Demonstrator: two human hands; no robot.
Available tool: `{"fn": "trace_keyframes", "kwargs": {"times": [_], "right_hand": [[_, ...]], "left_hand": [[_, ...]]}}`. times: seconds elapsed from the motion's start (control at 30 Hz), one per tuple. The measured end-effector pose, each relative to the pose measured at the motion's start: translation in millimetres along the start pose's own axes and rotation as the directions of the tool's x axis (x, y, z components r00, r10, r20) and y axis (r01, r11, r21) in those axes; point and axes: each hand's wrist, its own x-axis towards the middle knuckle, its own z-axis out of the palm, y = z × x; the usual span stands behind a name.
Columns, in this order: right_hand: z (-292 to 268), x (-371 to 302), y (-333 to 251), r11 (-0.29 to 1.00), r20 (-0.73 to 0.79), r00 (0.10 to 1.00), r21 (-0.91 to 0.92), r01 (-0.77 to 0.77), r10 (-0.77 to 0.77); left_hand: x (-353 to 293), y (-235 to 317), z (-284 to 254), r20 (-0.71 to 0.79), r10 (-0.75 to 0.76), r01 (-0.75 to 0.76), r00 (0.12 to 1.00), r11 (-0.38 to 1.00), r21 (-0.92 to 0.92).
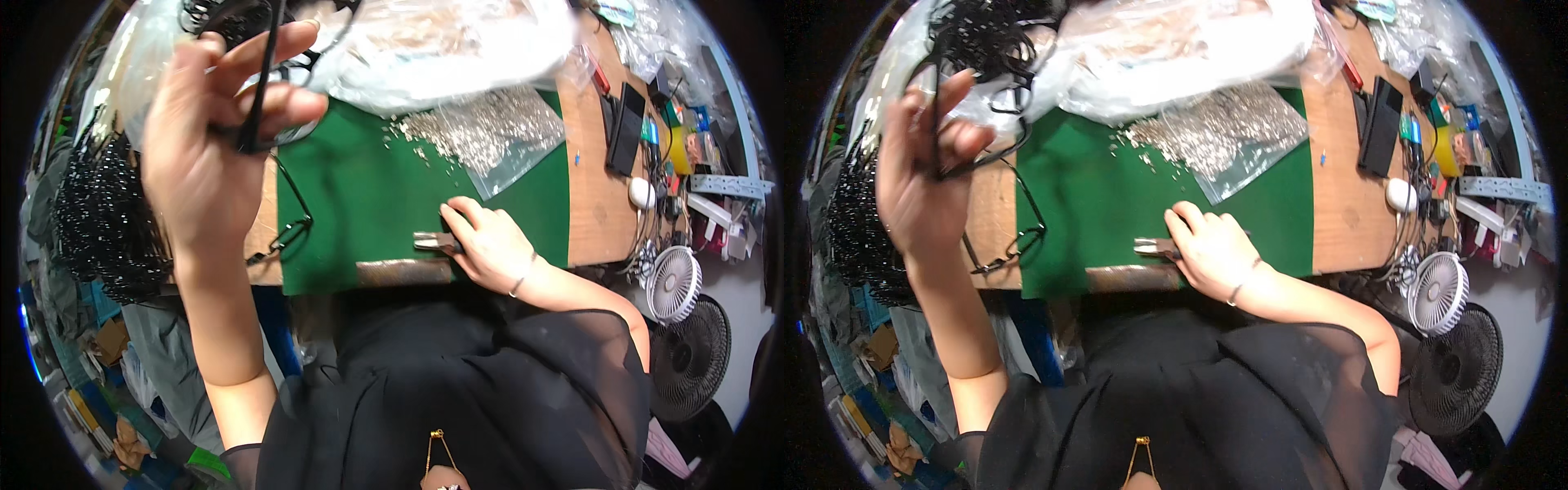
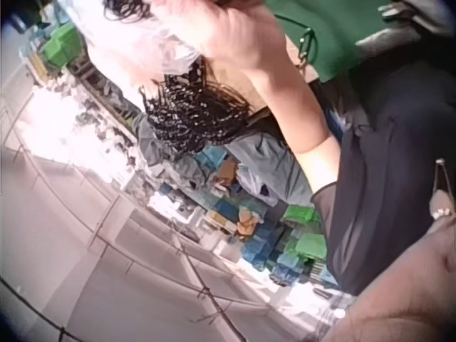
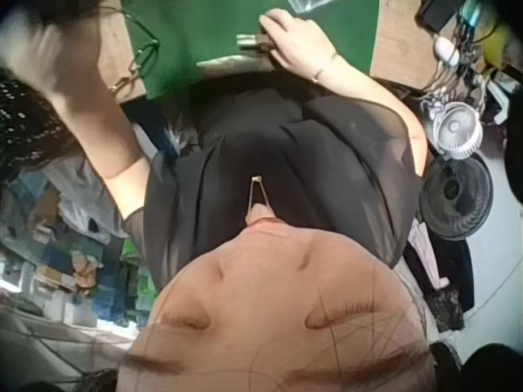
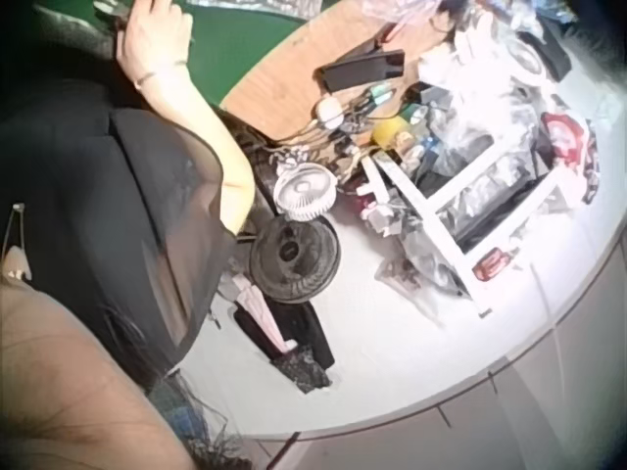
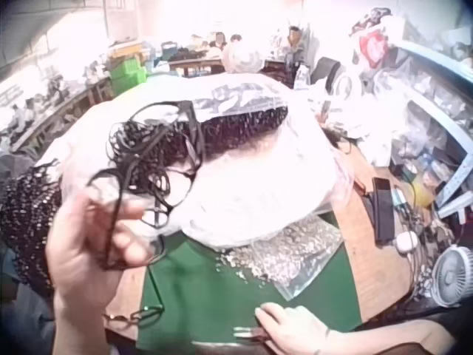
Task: The person uses pliers to attach metal components to black eyeglass frames. They repeatedly pick up frames, apply the pliers to the hinge area, and place the frames aside. The process is repeated for multiple frames throughout the clip.
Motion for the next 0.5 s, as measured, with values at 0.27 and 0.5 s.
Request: {"fn": "trace_keyframes", "kwargs": {"times": [0.27,0.5], "right_hand": [[-19.7,-2.2,16.4,0.972,-0.128,0.988,0.227,-0.058,0.089],[16.6,22.7,26.7,0.964,-0.132,0.973,0.212,-0.16,0.191]], "left_hand": [[-89.4,14.4,34.5,-0.004,0.031,-0.031,1.0,0.999,-0.033],[-125.0,-43.8,67.6,-0.267,-0.189,0.195,0.945,0.981,-0.006]]}}
